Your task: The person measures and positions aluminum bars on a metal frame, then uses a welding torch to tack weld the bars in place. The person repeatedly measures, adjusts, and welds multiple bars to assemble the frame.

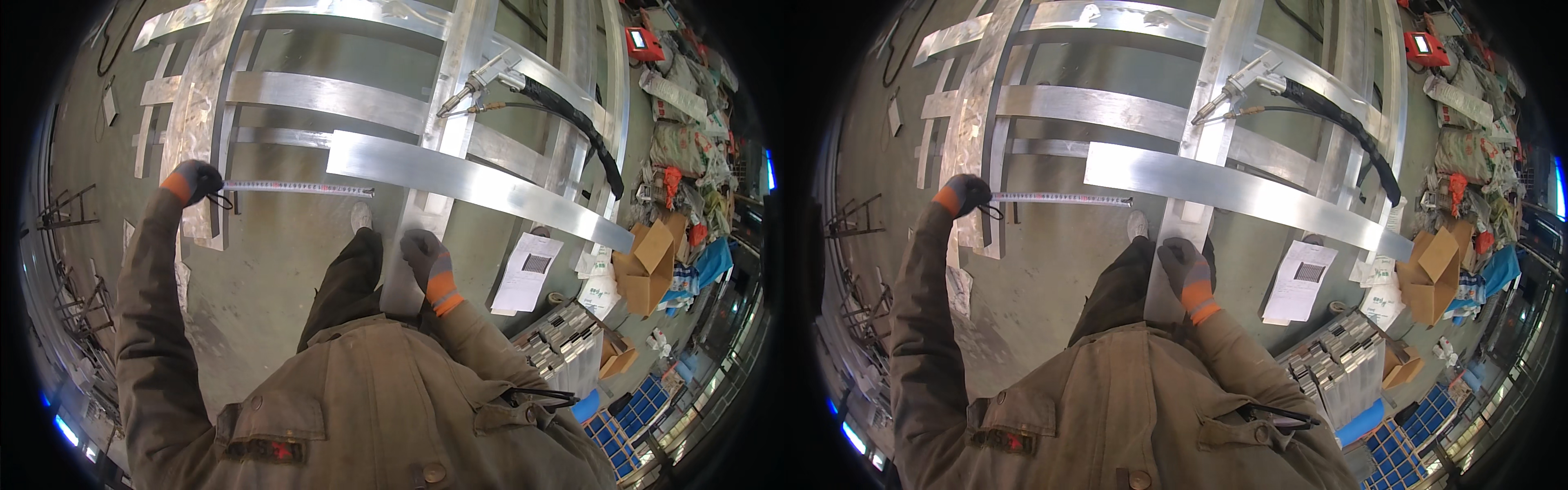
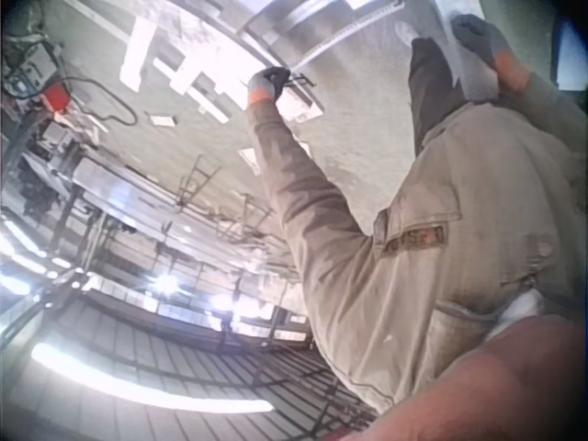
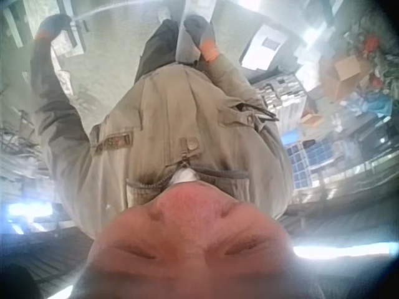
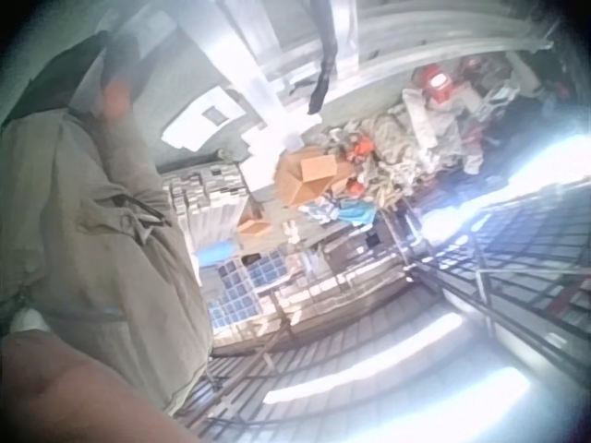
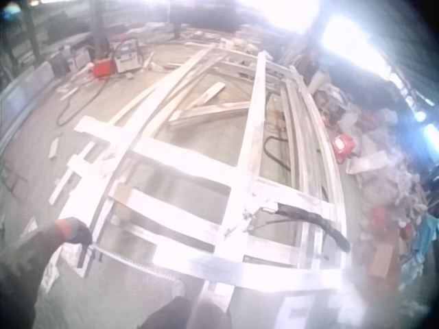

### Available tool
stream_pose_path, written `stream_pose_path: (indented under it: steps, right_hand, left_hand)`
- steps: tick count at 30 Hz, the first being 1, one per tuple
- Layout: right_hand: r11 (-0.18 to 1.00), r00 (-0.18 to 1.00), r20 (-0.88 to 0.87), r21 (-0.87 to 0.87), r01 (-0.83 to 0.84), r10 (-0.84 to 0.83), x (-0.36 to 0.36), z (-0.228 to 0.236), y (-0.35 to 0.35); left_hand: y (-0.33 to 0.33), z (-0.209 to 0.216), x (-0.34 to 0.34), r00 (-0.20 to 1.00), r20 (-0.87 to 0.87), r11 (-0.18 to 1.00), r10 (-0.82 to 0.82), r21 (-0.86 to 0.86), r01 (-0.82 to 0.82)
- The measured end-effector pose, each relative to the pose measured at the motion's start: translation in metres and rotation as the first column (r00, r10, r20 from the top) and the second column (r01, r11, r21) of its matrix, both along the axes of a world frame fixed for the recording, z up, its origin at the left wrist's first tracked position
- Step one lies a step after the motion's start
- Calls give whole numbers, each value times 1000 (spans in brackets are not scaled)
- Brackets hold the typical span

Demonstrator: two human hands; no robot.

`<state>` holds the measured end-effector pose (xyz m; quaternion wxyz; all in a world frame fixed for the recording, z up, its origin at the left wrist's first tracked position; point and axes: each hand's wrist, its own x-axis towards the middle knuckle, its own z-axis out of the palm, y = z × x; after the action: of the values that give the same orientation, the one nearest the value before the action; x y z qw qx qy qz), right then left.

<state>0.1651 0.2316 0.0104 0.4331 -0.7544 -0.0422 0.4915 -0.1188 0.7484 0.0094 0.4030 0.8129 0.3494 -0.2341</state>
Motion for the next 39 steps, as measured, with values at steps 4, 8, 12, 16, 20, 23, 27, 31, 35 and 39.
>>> stream_pose_path:
  steps: [4,8,12,16,20,23,27,31,35,39]
  right_hand:
    - [1000,995,94,7,-22,21,-6,-8,-6]
    - [997,953,297,13,-72,65,-16,-16,-9]
    - [995,934,348,34,-97,79,-17,-21,-13]
    - [996,965,259,72,-51,30,-17,-30,-16]
    - [994,946,316,58,-93,70,-17,-40,-20]
    - [993,948,307,56,-106,84,-15,-43,-22]
    - [998,983,181,55,-38,27,-13,-42,-23]
    - [998,990,142,57,-5,-3,-14,-41,-23]
    - [998,983,180,33,-48,41,-11,-40,-24]
    - [998,978,200,14,-65,61,-10,-33,-19]
  left_hand:
    - [12,-14,32,996,85,998,-23,-48,28]
    - [14,-18,61,995,101,995,10,-95,0]
    - [8,-3,94,999,-13,987,30,-156,-32]
    - [-2,12,117,993,-45,993,-110,-34,109]
    - [-5,13,128,993,-6,988,-118,-104,117]
    - [-7,13,133,982,33,982,-185,-29,186]
    - [-7,21,139,985,-83,984,-150,-113,140]
    - [-13,25,144,973,-38,973,-229,-38,227]
    - [-19,26,151,977,-66,978,-204,-57,201]
    - [-23,29,155,982,-81,983,-173,-76,167]
